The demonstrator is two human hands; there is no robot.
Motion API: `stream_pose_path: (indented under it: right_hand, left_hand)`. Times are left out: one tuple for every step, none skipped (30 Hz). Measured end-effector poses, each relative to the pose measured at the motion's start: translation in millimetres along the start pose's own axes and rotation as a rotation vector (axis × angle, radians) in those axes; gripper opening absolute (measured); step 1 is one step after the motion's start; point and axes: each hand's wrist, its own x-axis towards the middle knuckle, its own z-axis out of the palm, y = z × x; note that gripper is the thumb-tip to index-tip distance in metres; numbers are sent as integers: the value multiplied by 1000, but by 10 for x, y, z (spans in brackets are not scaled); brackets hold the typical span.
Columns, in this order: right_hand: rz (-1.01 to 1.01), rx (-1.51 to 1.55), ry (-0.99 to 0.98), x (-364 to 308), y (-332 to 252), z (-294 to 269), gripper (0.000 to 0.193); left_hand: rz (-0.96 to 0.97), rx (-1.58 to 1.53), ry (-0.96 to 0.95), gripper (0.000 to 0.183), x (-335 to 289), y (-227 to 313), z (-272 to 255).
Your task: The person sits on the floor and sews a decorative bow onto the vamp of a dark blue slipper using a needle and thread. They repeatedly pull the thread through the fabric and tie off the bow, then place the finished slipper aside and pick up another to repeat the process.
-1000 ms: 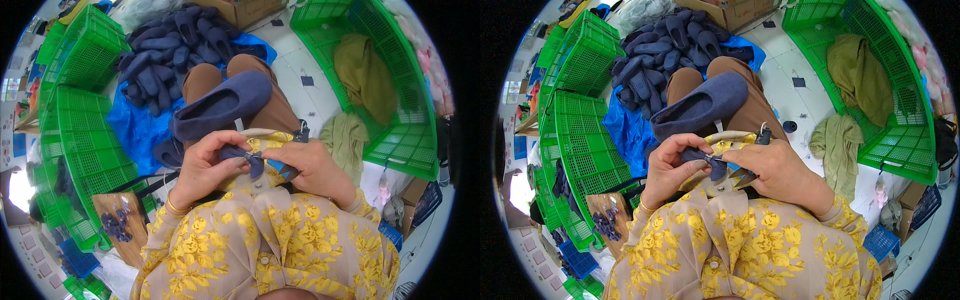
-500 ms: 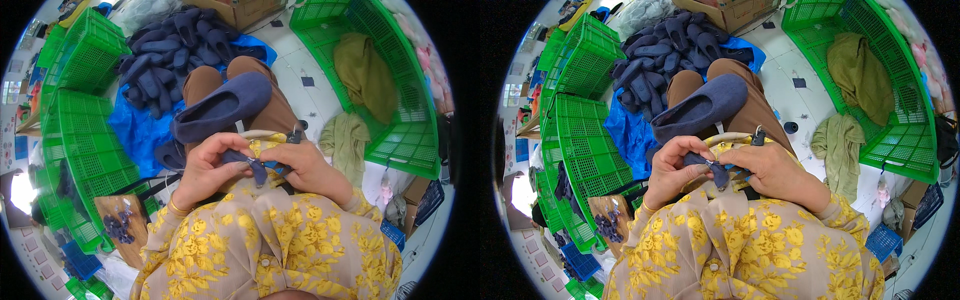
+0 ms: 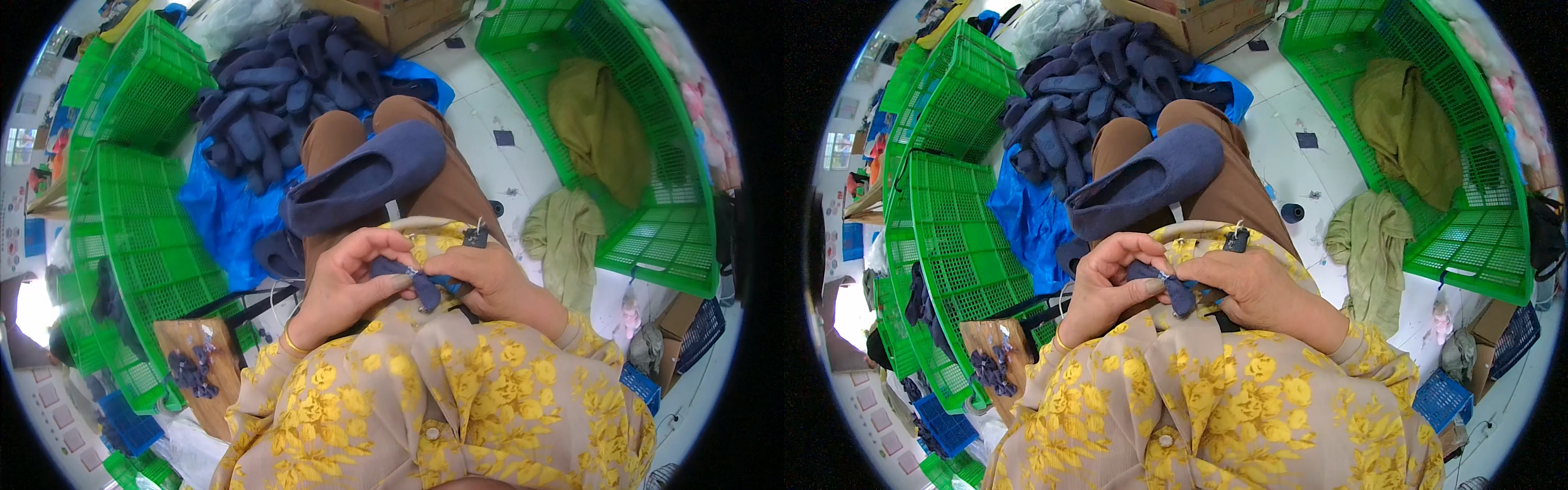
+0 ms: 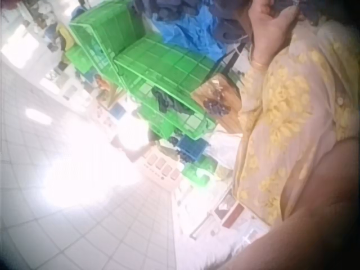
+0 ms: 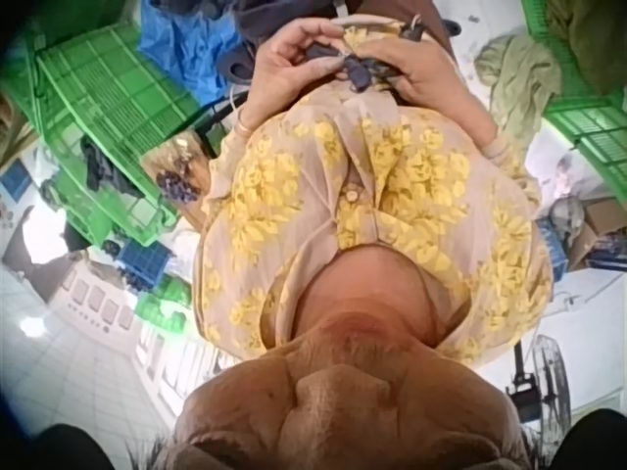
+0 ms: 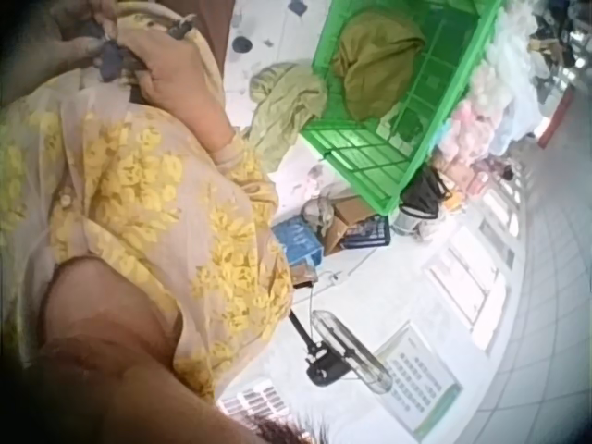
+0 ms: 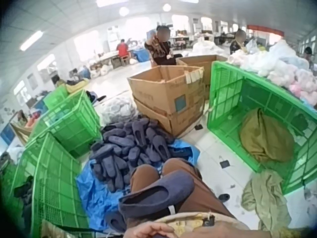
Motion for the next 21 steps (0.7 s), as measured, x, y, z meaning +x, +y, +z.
stream_pose_path:
  right_hand:
    - [-7, -3, -2, 1, 6, -4, 62]
    - [2, -7, -18, 2, 6, -20, 62]
    - [12, -12, -35, 0, 4, -44, 63]
    - [26, -14, -54, -16, -7, -54, 63]
    - [24, -18, -61, -26, -13, -62, 63]
    - [22, -21, -69, -33, -15, -71, 63]
    - [20, -24, -74, -34, -13, -78, 63]
    - [16, -32, -77, -36, -10, -80, 63]
    - [11, -40, -81, -38, -7, -80, 63]
    - [6, -48, -83, -37, -3, -79, 63]
    - [-2, -45, -74, -36, 2, -72, 63]
    - [-10, -42, -65, -36, 9, -60, 63]
    - [-16, -38, -57, -44, 15, -43, 62]
    - [-15, -33, -47, -54, 23, -26, 62]
    - [-14, -29, -37, -66, 32, -8, 62]
    - [-13, -24, -26, -74, 38, 2, 62]
    - [-10, -26, -25, -80, 33, 1, 62]
    - [-7, -28, -24, -84, 22, -7, 62]
    - [-7, -32, -22, -80, 19, -16, 63]
    - [-2, -27, -38, -77, 25, -22, 63]
    - [2, -23, -54, -76, 32, -29, 63]
  left_hand:
    - [-4, -7, 4, 37, -1, 6, 0]
    - [0, -14, -9, 37, 7, 3, -3]
    - [4, -21, -21, 38, 19, -8, -10]
    - [3, -32, -33, 38, 11, -22, -11]
    - [-10, -41, -33, 38, 4, -23, -10]
    - [-23, -50, -33, 39, -1, -20, -9]
    - [-36, -57, -34, 39, 0, -16, -9]
    - [-41, -64, -38, 39, -2, -17, -9]
    - [-47, -71, -42, 40, -5, -18, -9]
    - [-51, -76, -46, 40, -4, -18, -12]
    - [-50, -77, -56, 40, -2, -23, -19]
    - [-49, -78, -66, 40, 3, -31, -30]
    - [-48, -80, -74, 40, -1, -41, -36]
    - [-55, -90, -70, 41, -3, -35, -34]
    - [-61, -100, -66, 41, -5, -20, -26]
    - [-67, -109, -62, 41, -4, -11, -20]
    - [-64, -116, -56, 41, -3, -14, -15]
    - [-60, -122, -50, 42, -2, -20, -7]
    - [-53, -127, -45, 42, 3, -18, -5]
    - [-49, -128, -47, 42, 4, -26, -10]
    - [-45, -129, -49, 42, 5, -43, -19]
